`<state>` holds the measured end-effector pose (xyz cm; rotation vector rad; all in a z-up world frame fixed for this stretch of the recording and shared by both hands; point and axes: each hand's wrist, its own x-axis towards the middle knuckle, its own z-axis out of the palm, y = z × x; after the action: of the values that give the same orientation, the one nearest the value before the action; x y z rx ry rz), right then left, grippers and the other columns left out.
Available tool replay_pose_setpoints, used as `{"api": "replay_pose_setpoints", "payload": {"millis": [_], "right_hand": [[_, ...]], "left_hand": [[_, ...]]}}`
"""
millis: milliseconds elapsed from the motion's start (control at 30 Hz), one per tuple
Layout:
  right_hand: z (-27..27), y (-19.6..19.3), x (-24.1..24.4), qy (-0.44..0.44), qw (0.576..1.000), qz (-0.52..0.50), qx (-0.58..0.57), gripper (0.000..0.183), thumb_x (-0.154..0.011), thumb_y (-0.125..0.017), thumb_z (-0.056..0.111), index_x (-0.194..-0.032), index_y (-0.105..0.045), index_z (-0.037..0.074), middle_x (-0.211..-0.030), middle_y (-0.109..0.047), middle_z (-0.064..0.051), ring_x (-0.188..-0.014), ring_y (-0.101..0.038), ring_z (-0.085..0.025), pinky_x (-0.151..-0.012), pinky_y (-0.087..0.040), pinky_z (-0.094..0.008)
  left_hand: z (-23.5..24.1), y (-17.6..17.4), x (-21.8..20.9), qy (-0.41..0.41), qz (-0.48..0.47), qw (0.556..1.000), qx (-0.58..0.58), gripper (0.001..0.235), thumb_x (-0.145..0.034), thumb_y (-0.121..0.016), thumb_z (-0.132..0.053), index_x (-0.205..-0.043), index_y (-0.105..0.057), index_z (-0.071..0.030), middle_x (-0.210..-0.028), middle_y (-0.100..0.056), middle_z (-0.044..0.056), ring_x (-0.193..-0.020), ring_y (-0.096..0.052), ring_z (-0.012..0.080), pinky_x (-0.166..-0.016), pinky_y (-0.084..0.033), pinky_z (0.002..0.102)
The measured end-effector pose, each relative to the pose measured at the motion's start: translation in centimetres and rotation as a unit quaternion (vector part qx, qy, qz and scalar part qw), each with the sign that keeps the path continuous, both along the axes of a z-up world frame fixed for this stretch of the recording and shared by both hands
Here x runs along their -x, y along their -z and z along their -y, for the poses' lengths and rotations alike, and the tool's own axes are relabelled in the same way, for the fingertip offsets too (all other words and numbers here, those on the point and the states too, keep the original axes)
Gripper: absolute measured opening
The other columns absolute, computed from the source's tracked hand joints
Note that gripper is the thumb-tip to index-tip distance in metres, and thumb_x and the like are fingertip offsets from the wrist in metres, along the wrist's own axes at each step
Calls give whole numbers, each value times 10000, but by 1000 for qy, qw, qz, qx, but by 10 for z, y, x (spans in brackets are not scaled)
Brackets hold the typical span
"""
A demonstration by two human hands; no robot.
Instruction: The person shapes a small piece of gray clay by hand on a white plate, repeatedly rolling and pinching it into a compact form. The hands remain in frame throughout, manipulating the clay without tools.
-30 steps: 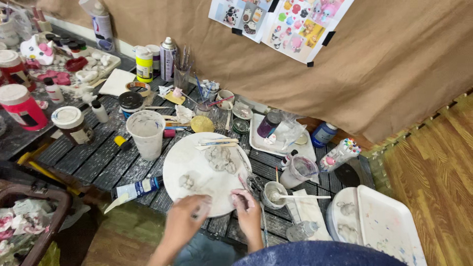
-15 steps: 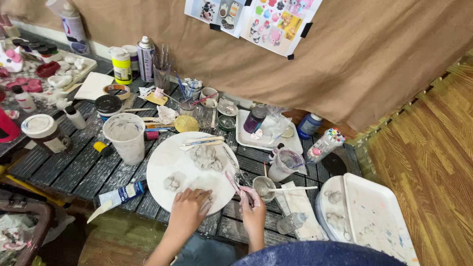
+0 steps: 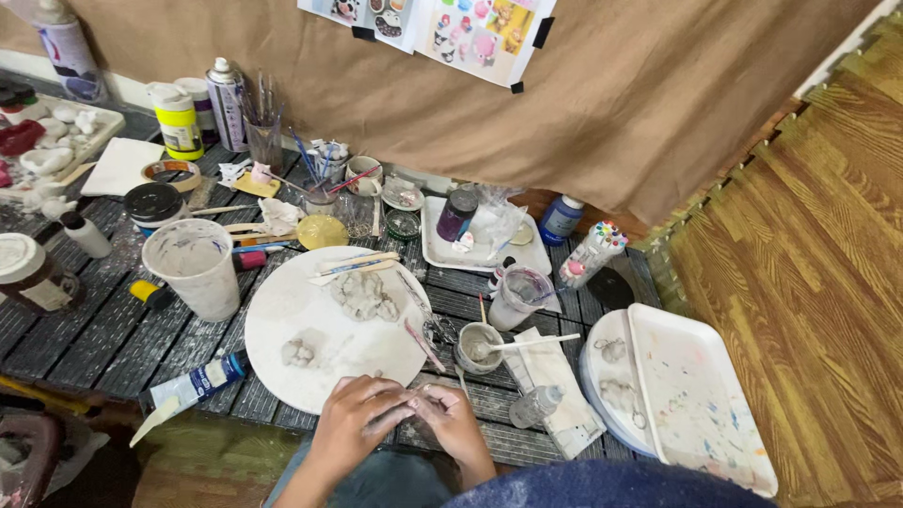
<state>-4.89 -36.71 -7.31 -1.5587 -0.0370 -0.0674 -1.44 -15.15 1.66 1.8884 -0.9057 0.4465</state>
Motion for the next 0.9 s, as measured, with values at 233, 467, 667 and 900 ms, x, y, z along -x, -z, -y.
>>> {"api": "replay_pose_setpoints", "payload": {"millis": [233,467,667,900], "right_hand": [[-8,-56,-23,106,951,36,287,188,-955,-688,241,-1037,-763,89,-888,-714,-34,-784,-667,-174,-713,-542,-310],[-21,-87,-87,195,803,140,546,156,-783,-796,222,-897,-754,124,-1020,-681,-84,-996,-589,-322,-875,-488,-447],[-9,-68,-80,216,898,193,331,105,-872,-759,100,-961,-717,63,-930,-737,-46,-889,-645,-221,-799,-510,-342],[8,-67,-20,251,959,63,113,112,-932,-705,60,-1036,-708,19,-902,-730,-30,-763,-662,-73,-697,-539,-237]], "left_hand": [[-7,24,-14,-63,81,995,11,222,-751,-827,-267,-922,-751,-149,-945,-752,-5,-891,-700,178,-809,-500,351],[-54,45,-20,-166,-33,985,5,191,-787,-802,-268,-931,-762,-149,-946,-782,18,-772,-727,160,-767,-552,336],[-30,31,-21,-130,-169,977,6,235,-841,-751,-187,-1068,-785,-135,-1041,-776,58,-739,-734,146,-638,-615,279],[39,-16,-30,-21,-255,965,55,213,-839,-775,-126,-1040,-795,-61,-927,-786,85,-676,-683,204,-649,-541,296]]}}
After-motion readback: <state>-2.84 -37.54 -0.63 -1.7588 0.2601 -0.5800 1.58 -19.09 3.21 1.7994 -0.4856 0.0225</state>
